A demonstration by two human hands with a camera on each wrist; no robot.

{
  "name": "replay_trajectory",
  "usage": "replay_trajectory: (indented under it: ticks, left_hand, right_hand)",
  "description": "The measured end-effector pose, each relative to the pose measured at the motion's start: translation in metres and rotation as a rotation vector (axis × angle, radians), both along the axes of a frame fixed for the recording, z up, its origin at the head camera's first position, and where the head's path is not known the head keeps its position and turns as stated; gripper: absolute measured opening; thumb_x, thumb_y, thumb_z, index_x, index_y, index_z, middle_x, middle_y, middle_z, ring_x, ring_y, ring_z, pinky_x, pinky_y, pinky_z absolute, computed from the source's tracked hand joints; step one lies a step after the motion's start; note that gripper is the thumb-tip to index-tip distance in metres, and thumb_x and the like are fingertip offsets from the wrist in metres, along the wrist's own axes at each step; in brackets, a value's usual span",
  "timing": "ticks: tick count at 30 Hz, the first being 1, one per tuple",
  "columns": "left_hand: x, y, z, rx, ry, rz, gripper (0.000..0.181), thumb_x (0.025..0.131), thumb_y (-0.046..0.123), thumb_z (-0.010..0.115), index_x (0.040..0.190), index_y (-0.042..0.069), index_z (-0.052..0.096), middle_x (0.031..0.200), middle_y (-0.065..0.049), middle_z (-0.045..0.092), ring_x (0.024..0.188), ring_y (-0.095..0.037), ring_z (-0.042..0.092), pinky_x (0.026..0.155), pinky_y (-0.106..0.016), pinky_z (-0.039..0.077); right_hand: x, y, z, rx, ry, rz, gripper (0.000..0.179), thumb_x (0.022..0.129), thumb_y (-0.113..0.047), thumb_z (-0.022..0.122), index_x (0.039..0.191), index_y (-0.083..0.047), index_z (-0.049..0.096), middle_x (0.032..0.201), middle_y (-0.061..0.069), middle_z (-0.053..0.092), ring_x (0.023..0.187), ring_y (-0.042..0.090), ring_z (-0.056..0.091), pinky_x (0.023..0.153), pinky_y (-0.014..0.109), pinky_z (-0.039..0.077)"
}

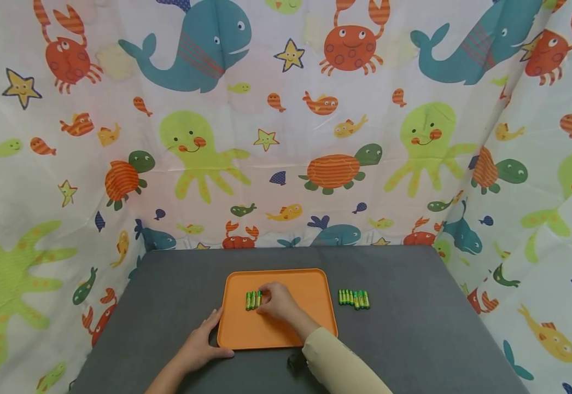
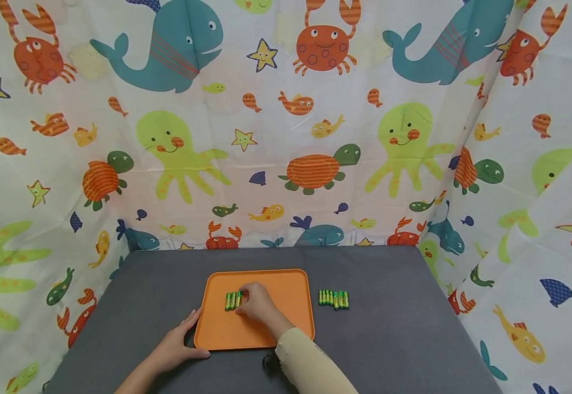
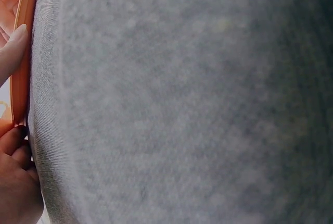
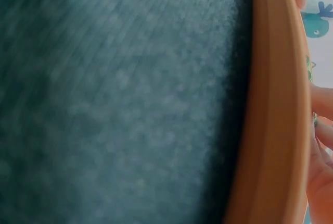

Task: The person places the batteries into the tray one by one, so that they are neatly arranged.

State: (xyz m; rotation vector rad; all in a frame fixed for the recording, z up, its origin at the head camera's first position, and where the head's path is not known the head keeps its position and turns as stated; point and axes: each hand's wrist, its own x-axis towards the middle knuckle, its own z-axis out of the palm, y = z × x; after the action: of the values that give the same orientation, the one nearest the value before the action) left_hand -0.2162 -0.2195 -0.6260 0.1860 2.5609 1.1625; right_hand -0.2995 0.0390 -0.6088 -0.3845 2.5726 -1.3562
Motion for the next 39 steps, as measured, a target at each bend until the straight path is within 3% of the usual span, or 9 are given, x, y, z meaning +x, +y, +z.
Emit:
replay_trajectory:
  ticks: [7,16,28,34,39]
  left_hand:
    - [0.0,0.001,0.001,-0.002,-0.006,0.006,0.118,0.07,0.051,0.089,0.163,0.02,0.024,0.167,-0.019,0.019,0.149,-0.056,0.014,0.112,-0.073,0.022]
    - [-0.002,0.001,0.003,0.005,-0.008,0.002,0.118,0.07,0.051,0.089,0.163,0.021,0.023,0.168,-0.018,0.018,0.149,-0.056,0.013,0.111,-0.074,0.023]
    - [0.003,0.001,0.002,-0.024,-0.029,0.02,0.119,0.068,0.05,0.09,0.163,0.021,0.025,0.167,-0.02,0.021,0.148,-0.057,0.016,0.11,-0.074,0.025]
    - [0.003,0.003,0.004,-0.028,-0.028,0.029,0.119,0.067,0.051,0.091,0.162,0.019,0.026,0.166,-0.021,0.021,0.147,-0.058,0.016,0.11,-0.074,0.024]
    - [0.002,0.002,0.003,-0.028,-0.011,0.024,0.12,0.067,0.05,0.091,0.163,0.019,0.025,0.166,-0.021,0.02,0.147,-0.058,0.016,0.11,-0.075,0.024]
  right_hand:
    - [0.001,-0.001,0.0,0.006,0.015,0.008,0.058,0.079,-0.005,0.086,0.132,0.0,0.064,0.113,0.011,0.068,0.066,0.008,0.061,0.063,0.026,0.052]
    - [0.001,0.001,0.002,-0.001,0.004,0.0,0.062,0.079,-0.006,0.086,0.136,-0.003,0.062,0.123,0.012,0.067,0.07,0.008,0.062,0.064,0.026,0.053]
    - [0.007,0.012,0.007,-0.069,-0.026,-0.015,0.064,0.079,-0.008,0.086,0.138,-0.004,0.06,0.125,0.015,0.064,0.073,0.01,0.067,0.056,0.028,0.056]
    - [0.01,0.02,0.015,-0.056,0.032,-0.014,0.063,0.08,-0.013,0.087,0.137,-0.006,0.061,0.12,0.012,0.068,0.085,0.012,0.069,0.069,0.029,0.058]
    - [0.012,0.026,0.021,-0.035,0.075,-0.018,0.06,0.082,-0.016,0.086,0.136,-0.007,0.062,0.118,0.012,0.069,0.089,0.016,0.068,0.071,0.03,0.057]
